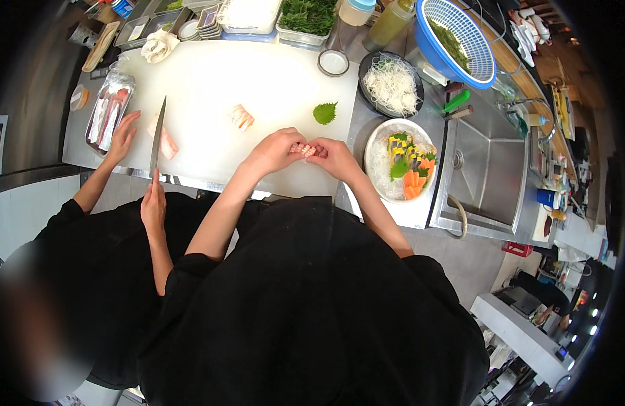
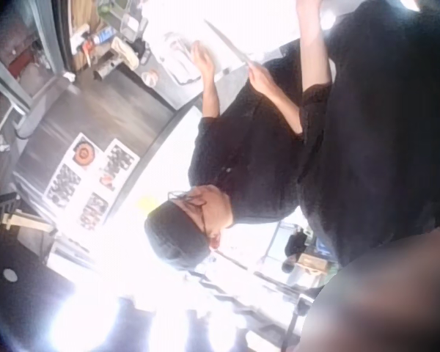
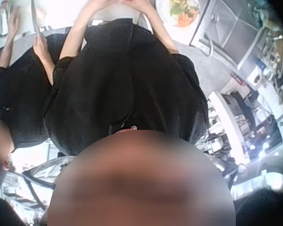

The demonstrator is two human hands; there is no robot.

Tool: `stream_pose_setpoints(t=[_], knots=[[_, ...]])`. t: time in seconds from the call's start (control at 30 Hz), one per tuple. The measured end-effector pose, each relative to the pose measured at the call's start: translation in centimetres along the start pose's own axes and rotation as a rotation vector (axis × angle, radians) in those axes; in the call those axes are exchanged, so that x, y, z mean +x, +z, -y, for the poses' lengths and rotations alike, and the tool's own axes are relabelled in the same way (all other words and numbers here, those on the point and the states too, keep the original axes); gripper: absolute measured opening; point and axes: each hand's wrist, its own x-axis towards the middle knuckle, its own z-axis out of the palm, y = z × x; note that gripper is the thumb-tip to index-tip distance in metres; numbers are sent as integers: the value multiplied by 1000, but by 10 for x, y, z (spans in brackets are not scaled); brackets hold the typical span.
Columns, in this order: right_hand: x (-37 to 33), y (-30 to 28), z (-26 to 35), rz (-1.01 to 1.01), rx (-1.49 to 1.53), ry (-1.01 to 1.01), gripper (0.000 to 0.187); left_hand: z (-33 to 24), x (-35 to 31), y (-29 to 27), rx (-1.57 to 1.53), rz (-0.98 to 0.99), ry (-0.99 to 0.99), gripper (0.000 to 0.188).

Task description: The person assembles a sushi bowl by placing sliced salmon, shrimp, and garnishes into a bowl containing noodles and vegetables. The person uses hands to arrange the ingredients and occasionally uses a knife to adjust pieces on the cutting board.

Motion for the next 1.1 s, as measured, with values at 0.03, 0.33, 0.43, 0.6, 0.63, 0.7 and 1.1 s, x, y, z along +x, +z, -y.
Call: stream_pose_setpoints(t=[0.03,0.33,0.43,0.6,0.63,0.7,1.1], knots=[[0,1,-2,-7,32,12,31,0,1,0,3,3,2,23],[-2,5,4,-107,-35,-61,27,-3,-11,-3,-99,-10,-90,25],[-1,5,3,-100,-22,-92,29,-6,-12,-4,-116,-40,-96,27],[-2,8,10,-65,-34,-49,32,0,-14,-8,-32,-15,-114,32],[-1,8,11,-66,-38,-54,32,3,-14,-7,-41,-2,-125,34],[-1,8,9,-72,-48,-64,31,5,-12,-8,-59,27,-146,36],[2,7,7,4,-124,-81,27,1,-8,2,46,-1,-167,33]])
